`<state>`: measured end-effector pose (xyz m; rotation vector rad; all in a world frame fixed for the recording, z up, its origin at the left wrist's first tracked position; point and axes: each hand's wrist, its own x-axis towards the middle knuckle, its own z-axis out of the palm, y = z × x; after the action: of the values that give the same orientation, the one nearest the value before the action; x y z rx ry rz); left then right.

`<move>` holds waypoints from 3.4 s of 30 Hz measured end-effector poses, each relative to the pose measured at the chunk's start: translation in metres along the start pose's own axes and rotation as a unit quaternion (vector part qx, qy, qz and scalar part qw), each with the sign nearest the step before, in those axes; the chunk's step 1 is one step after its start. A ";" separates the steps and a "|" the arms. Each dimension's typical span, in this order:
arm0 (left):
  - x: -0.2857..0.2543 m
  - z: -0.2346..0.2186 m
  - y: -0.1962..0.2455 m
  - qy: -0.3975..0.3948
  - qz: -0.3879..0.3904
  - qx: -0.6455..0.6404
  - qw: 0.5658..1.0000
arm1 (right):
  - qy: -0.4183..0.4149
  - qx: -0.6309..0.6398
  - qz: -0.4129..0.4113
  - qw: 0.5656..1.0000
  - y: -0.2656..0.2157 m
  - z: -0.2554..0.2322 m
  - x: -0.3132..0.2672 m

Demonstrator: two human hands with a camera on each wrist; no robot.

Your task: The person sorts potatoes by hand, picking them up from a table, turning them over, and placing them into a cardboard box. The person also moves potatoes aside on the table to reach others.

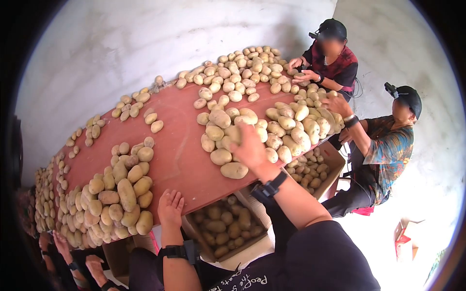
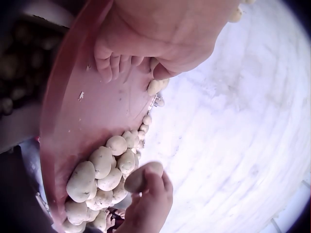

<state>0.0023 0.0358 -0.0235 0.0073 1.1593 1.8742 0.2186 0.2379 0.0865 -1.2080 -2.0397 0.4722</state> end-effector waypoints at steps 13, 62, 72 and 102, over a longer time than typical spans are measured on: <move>0.001 -0.004 -0.010 -0.036 0.010 -0.012 0.999 | -0.031 -0.177 0.051 0.982 0.118 -0.010 0.006; -0.006 0.004 0.011 0.007 0.013 -0.018 1.000 | -0.177 0.510 0.094 0.837 0.016 -0.007 0.012; -0.006 0.004 0.007 -0.007 0.013 0.000 1.000 | -0.175 -0.114 -0.198 0.958 0.043 -0.031 -0.022; -0.012 0.021 0.014 0.029 -0.005 0.003 1.000 | -0.346 0.012 -0.249 0.904 -0.097 0.155 0.064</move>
<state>0.0092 0.0401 0.0036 -0.0499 1.2019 1.8734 0.0266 0.2523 0.0658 -0.4696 -2.8123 0.7345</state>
